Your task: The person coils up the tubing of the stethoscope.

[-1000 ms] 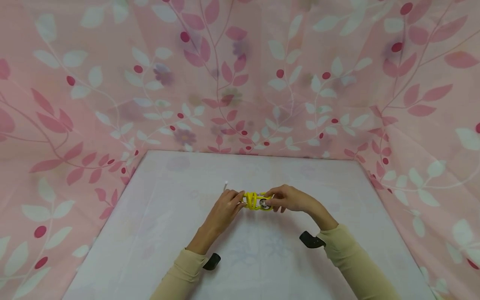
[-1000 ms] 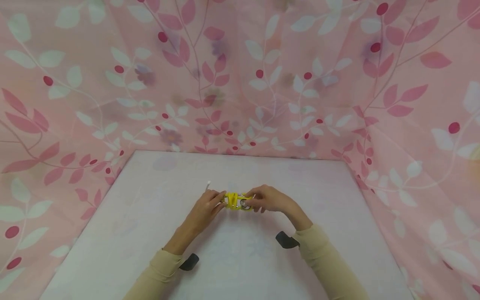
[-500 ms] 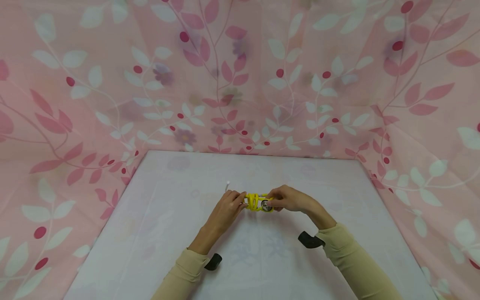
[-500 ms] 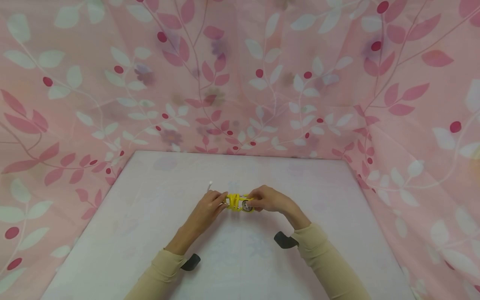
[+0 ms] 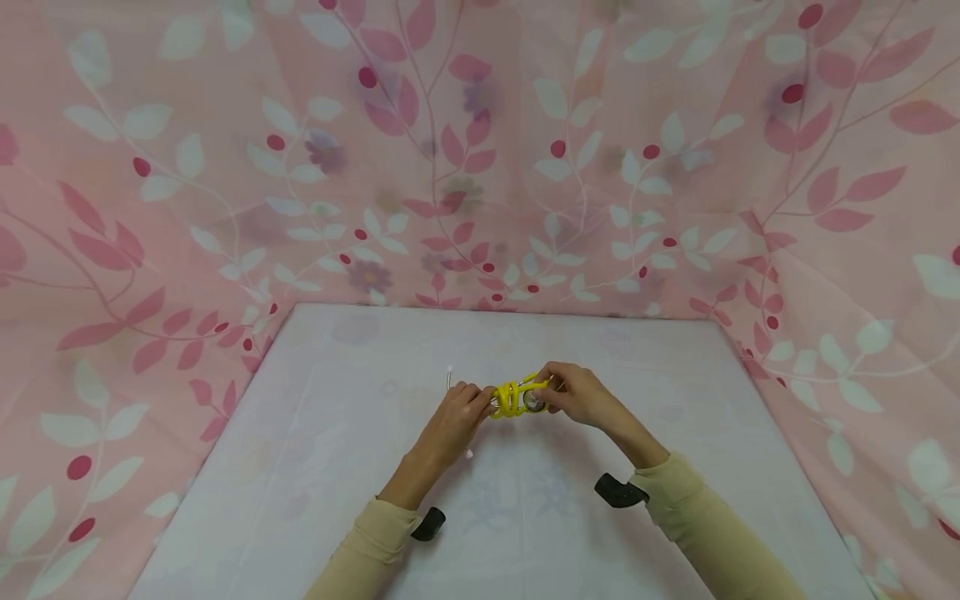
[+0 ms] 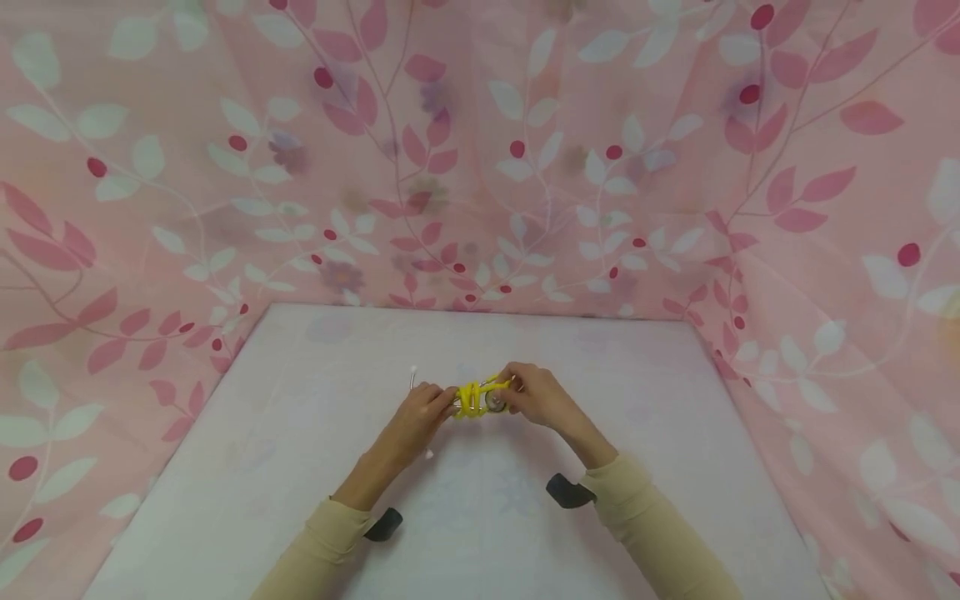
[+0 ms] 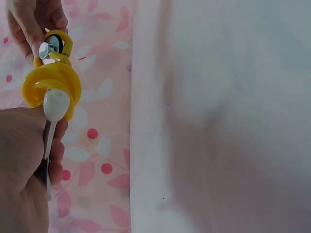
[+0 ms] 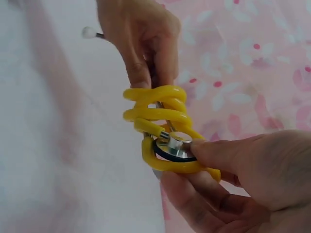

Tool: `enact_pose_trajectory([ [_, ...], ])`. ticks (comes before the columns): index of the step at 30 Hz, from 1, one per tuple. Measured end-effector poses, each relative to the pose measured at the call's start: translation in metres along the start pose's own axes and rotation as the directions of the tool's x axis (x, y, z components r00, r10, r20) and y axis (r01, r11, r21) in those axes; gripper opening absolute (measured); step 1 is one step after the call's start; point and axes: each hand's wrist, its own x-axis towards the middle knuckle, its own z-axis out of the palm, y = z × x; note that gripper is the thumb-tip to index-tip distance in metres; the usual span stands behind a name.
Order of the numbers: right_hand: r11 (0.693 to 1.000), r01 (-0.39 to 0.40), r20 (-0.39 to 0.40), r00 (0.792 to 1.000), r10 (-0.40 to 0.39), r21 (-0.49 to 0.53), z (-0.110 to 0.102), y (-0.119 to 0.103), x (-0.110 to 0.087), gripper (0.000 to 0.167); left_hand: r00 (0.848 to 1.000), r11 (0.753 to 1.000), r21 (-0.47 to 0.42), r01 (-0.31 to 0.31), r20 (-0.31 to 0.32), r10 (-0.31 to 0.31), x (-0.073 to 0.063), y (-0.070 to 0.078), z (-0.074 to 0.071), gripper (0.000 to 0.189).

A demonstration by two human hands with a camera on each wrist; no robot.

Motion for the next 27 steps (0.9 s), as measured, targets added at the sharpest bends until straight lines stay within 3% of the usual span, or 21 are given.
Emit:
enact_pose_trajectory([
  [4,0.992,0.051,-0.121,0.991,-0.065,-0.113,0.005,-0.007,-0.001,0.015,0.999,0.993,-0.111,0.049,0.029,-0.046,0.003,-0.003,-0.002,0.032],
  [8,0.949,0.091,-0.255,0.952,-0.172,-0.301,0.015,-0.006,-0.002,0.016,0.993,0.979,-0.180,0.099,0.085,-0.085,0.008,-0.008,-0.002,0.032],
  [11,0.874,0.153,-0.306,0.897,-0.319,-0.461,0.021,-0.003,-0.003,0.018,0.986,0.966,-0.218,0.137,0.126,-0.111,0.009,-0.011,-0.001,0.032],
  [15,0.722,0.228,-0.279,0.815,-0.508,-0.653,0.026,0.003,-0.005,0.022,0.972,0.948,-0.254,0.192,0.184,-0.148,0.011,-0.012,-0.002,0.034],
  [17,0.673,0.244,-0.247,0.800,-0.547,-0.698,0.028,0.006,-0.005,0.024,0.964,0.939,-0.265,0.219,0.210,-0.165,0.011,-0.012,-0.003,0.033],
  [19,0.672,0.249,-0.232,0.809,-0.540,-0.697,0.029,0.008,-0.006,0.025,0.957,0.934,-0.268,0.237,0.228,-0.178,0.011,-0.012,-0.004,0.032],
  [24,0.768,0.209,-0.293,0.839,-0.459,-0.606,0.033,0.007,-0.008,0.022,0.955,0.935,-0.260,0.239,0.238,-0.178,0.008,-0.012,-0.002,0.032],
  [27,0.766,0.176,-0.317,0.835,-0.449,-0.618,0.037,0.007,-0.009,0.023,0.957,0.935,-0.267,0.234,0.232,-0.173,0.008,-0.013,-0.001,0.033],
])
